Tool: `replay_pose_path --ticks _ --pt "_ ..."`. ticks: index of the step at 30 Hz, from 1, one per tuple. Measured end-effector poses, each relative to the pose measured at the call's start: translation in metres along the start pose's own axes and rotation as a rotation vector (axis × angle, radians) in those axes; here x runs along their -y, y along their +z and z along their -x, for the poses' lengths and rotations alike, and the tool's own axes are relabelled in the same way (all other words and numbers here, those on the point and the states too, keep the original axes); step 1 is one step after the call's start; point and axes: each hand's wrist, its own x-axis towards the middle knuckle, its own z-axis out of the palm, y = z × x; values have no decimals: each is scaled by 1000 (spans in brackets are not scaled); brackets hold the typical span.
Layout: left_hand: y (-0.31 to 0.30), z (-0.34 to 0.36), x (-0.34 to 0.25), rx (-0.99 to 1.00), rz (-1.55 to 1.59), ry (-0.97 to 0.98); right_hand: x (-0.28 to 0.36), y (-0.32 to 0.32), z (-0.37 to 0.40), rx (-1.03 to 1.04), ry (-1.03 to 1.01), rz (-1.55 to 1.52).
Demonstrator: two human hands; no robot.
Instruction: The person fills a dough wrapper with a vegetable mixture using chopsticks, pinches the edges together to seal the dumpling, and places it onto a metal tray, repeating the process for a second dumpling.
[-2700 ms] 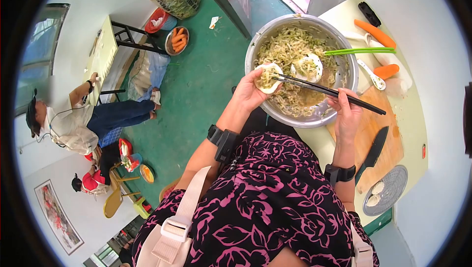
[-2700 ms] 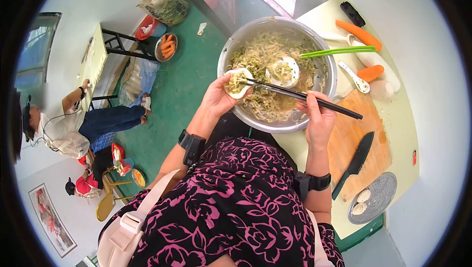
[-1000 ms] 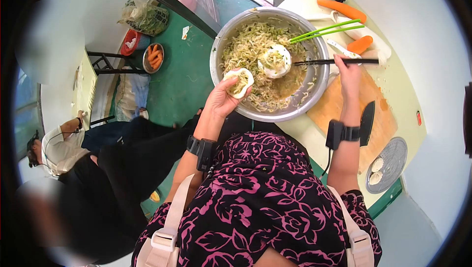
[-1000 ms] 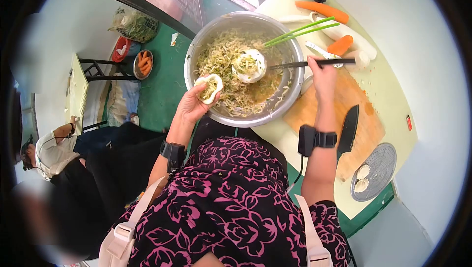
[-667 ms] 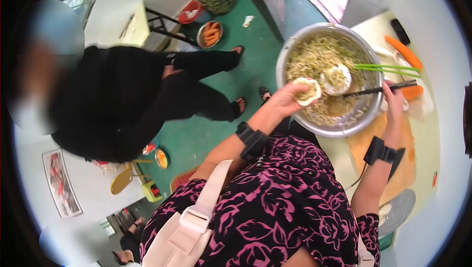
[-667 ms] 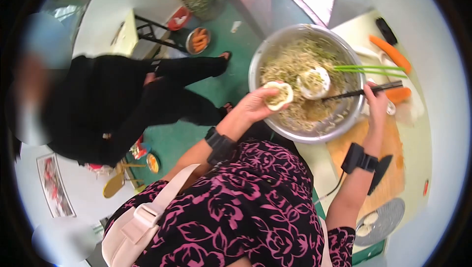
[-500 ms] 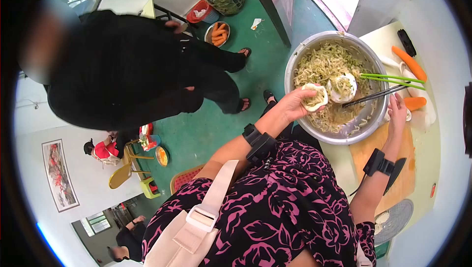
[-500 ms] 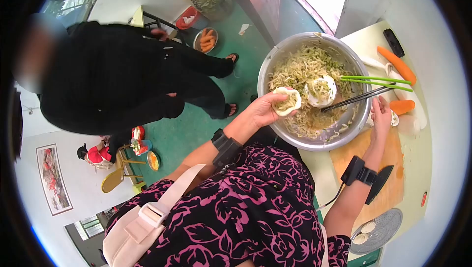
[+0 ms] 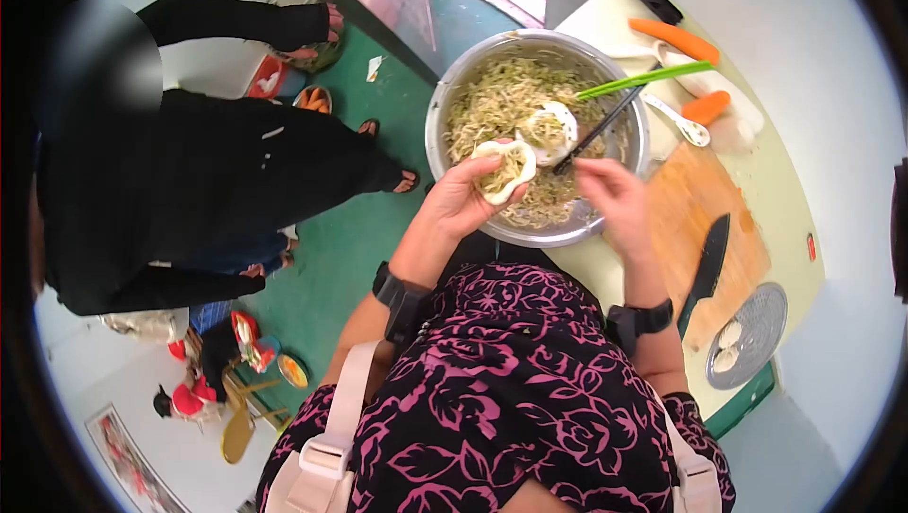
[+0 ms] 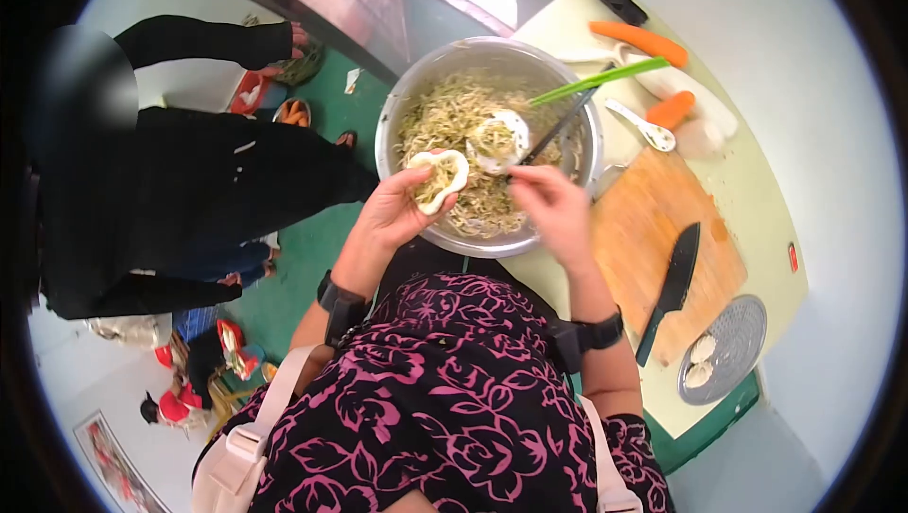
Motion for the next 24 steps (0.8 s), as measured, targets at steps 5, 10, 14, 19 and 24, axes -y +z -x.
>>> replay_pose_path --ticks 5,10,14,19,24 --pt "15 8 5 87 -4 -86 -1 19 -6 284 -39 -36" --pt "12 9 7 96 -12 -109 0 19 -5 336 -90 -14" --pt "11 9 10 95 21 -133 8 20 -1 291 -209 144" --pt "14 10 13 89 22 -136 5 18 -1 253 -273 195" --pt "15 11 13 80 -98 -113 10 19 1 250 -282 205"
